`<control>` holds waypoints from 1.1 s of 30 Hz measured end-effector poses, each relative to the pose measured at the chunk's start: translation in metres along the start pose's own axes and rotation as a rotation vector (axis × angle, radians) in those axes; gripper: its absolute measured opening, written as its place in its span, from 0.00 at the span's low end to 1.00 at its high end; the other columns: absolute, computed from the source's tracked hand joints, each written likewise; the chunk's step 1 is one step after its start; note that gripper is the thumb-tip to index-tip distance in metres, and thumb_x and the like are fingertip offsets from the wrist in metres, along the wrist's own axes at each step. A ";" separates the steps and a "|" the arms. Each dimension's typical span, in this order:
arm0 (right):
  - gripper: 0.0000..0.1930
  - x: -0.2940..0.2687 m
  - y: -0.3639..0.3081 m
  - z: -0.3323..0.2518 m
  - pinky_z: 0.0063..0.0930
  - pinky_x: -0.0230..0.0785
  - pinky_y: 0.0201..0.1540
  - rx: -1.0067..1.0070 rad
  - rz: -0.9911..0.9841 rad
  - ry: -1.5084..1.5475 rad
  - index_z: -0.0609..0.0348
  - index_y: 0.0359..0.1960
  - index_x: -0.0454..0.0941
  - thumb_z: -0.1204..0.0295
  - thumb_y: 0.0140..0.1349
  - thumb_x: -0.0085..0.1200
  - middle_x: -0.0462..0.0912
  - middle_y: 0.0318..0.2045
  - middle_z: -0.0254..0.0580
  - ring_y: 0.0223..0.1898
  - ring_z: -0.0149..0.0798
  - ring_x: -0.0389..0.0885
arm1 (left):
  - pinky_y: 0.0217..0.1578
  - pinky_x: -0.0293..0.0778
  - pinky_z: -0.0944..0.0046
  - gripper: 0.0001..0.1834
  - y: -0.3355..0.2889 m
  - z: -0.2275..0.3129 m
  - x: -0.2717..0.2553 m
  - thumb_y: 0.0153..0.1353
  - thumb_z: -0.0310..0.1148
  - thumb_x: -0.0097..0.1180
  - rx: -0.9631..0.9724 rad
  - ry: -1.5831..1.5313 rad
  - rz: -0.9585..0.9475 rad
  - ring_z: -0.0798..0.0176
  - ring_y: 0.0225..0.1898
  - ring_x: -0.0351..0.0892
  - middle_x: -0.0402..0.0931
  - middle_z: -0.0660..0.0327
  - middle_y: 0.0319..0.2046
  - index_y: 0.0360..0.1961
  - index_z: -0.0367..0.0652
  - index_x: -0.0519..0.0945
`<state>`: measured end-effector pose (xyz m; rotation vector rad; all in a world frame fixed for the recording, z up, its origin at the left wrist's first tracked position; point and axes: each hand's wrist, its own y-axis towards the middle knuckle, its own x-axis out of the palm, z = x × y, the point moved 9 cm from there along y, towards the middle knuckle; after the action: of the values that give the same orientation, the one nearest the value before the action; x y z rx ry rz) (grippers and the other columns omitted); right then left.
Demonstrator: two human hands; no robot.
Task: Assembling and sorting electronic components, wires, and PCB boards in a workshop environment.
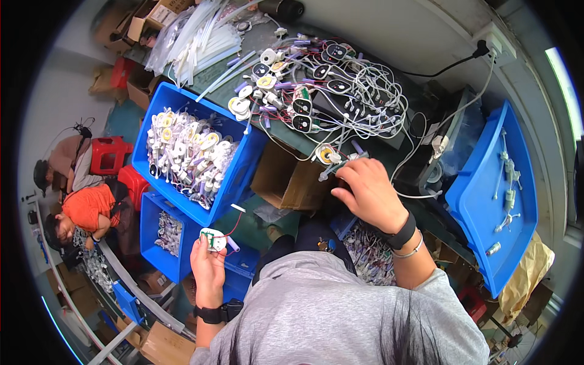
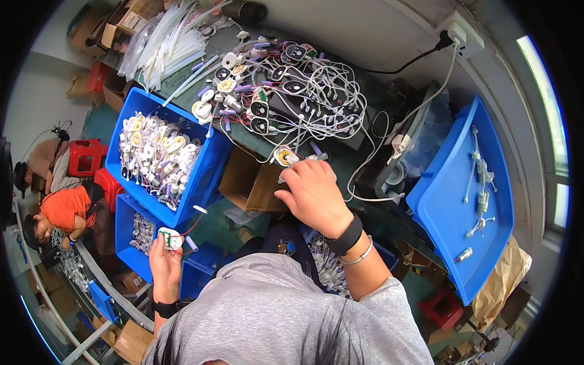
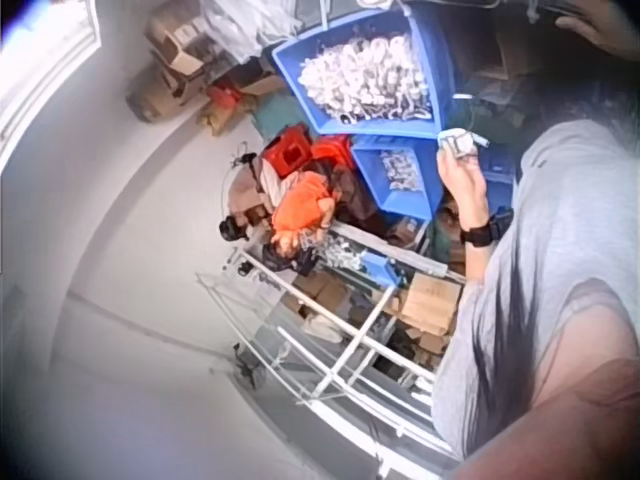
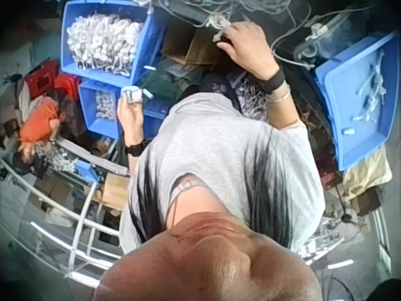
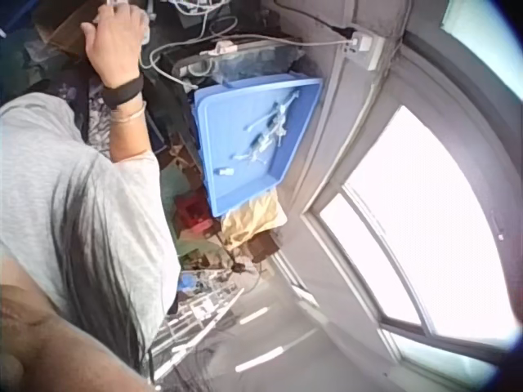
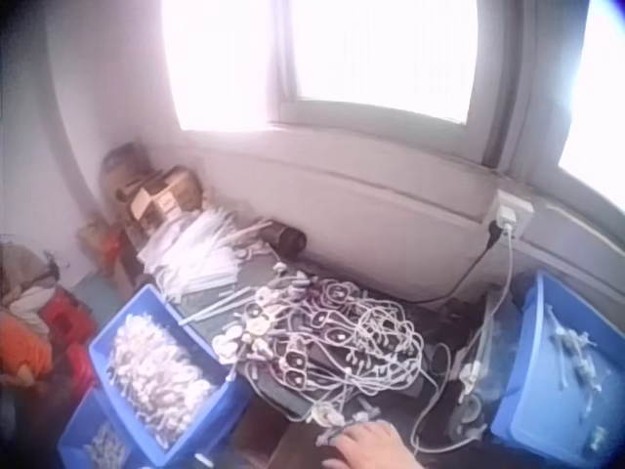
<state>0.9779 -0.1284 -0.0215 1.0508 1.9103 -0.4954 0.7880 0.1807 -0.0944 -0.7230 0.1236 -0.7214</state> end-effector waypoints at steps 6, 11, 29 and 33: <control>0.15 0.019 0.036 0.030 0.38 0.58 0.47 0.023 0.026 0.112 0.56 0.35 0.72 0.66 0.46 0.57 0.72 0.37 0.42 0.44 0.44 0.68 | 0.27 0.74 0.69 0.08 0.008 -0.012 0.007 0.62 0.35 0.44 -0.047 -0.003 0.032 0.64 0.32 0.77 0.74 0.59 0.31 0.36 0.41 0.69; 0.15 0.051 0.077 0.069 0.45 0.58 0.47 0.134 0.070 -0.171 0.56 0.34 0.73 0.65 0.45 0.58 0.70 0.43 0.45 0.46 0.45 0.67 | 0.25 0.74 0.68 0.08 0.013 -0.022 0.005 0.62 0.35 0.45 -0.073 -0.024 0.065 0.63 0.31 0.77 0.74 0.59 0.30 0.36 0.41 0.69; 0.14 0.074 0.111 0.102 0.42 0.58 0.44 0.187 0.032 -0.456 0.55 0.31 0.75 0.62 0.45 0.58 0.74 0.33 0.34 0.38 0.41 0.70 | 0.26 0.74 0.70 0.09 0.018 -0.034 -0.007 0.62 0.35 0.44 -0.103 -0.078 0.099 0.64 0.31 0.77 0.74 0.59 0.31 0.36 0.41 0.69; 0.16 0.067 0.112 0.104 0.38 0.63 0.40 0.196 0.023 -0.307 0.60 0.36 0.74 0.66 0.46 0.58 0.74 0.35 0.39 0.38 0.44 0.72 | 0.26 0.75 0.68 0.08 0.018 -0.037 -0.012 0.61 0.34 0.46 -0.109 -0.105 0.116 0.62 0.31 0.78 0.75 0.58 0.30 0.35 0.41 0.69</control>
<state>1.1052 -0.1045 -0.1266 1.0520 1.6011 -0.7958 0.7764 0.1775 -0.1354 -0.8499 0.1084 -0.5681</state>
